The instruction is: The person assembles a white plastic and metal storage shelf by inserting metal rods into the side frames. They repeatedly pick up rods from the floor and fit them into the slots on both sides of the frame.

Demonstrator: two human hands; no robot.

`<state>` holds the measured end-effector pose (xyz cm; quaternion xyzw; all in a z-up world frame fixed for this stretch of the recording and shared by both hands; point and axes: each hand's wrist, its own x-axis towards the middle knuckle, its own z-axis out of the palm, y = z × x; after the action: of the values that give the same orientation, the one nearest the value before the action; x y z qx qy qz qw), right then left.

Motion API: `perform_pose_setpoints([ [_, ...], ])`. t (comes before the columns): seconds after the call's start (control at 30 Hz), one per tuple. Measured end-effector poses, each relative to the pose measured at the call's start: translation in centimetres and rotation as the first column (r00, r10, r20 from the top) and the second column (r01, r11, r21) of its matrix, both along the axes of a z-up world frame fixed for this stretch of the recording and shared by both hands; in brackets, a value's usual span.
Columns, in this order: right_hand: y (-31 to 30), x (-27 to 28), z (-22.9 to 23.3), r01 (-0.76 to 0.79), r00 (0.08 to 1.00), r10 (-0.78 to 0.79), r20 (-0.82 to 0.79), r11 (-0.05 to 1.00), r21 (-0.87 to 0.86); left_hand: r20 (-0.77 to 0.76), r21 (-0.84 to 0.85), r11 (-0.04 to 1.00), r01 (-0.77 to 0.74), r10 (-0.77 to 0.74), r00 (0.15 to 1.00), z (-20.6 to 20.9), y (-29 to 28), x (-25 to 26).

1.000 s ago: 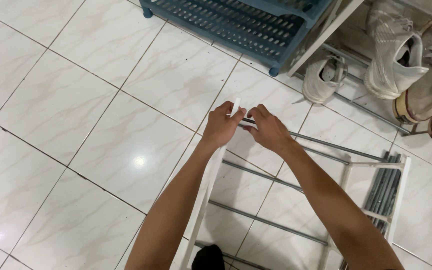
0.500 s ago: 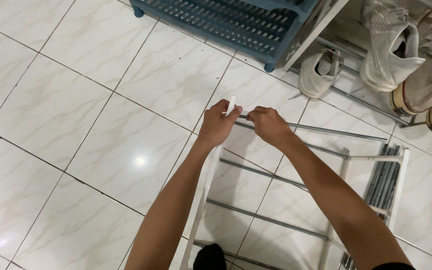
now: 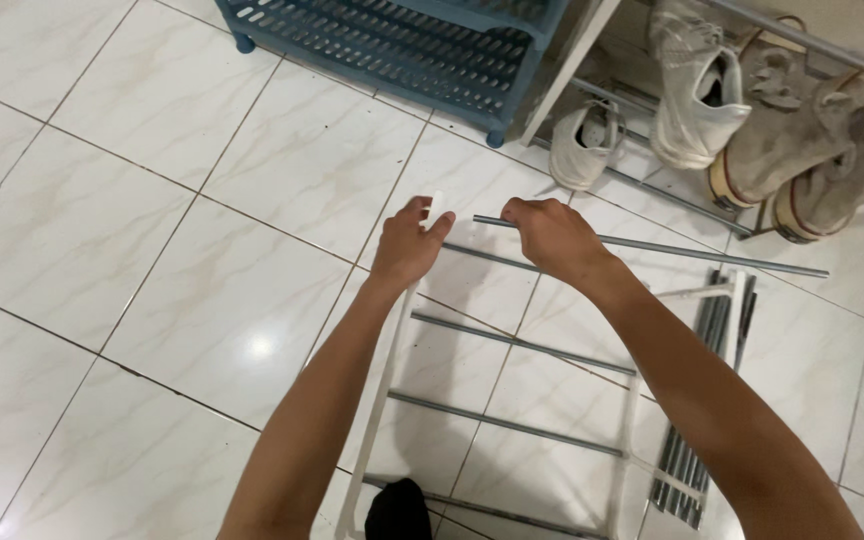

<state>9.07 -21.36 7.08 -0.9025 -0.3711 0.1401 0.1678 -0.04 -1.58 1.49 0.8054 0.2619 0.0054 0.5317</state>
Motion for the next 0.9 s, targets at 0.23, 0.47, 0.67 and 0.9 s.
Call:
perform_pose_setpoints([
  [0.23,-3.6,-4.1,5.1,-0.028,0.998,0.026,-0.064,0.999,-0.02,0.334,0.823,0.564,0.069,-0.579,0.744,4.8,-3.5,-3.6],
  [0.47,-10.4,-6.2,8.8,0.005,0.994,0.013,-0.112,0.987,0.16,0.16,0.803,0.476,0.359,-0.752,0.639,7.9,-11.5,-3.9],
  [0.67,-19.6,-5.8,10.3,0.201,0.979,-0.201,-0.016,0.978,0.046,0.107,0.851,0.397,0.344,-0.772,0.627,9.7,-13.6,-0.7],
  [0.9,-31.9,-5.5,9.3,0.536,0.84,-0.53,-0.118,0.844,0.02,-0.027,0.924,0.242,0.296,-0.73,0.683,12.3,-13.6,3.5],
])
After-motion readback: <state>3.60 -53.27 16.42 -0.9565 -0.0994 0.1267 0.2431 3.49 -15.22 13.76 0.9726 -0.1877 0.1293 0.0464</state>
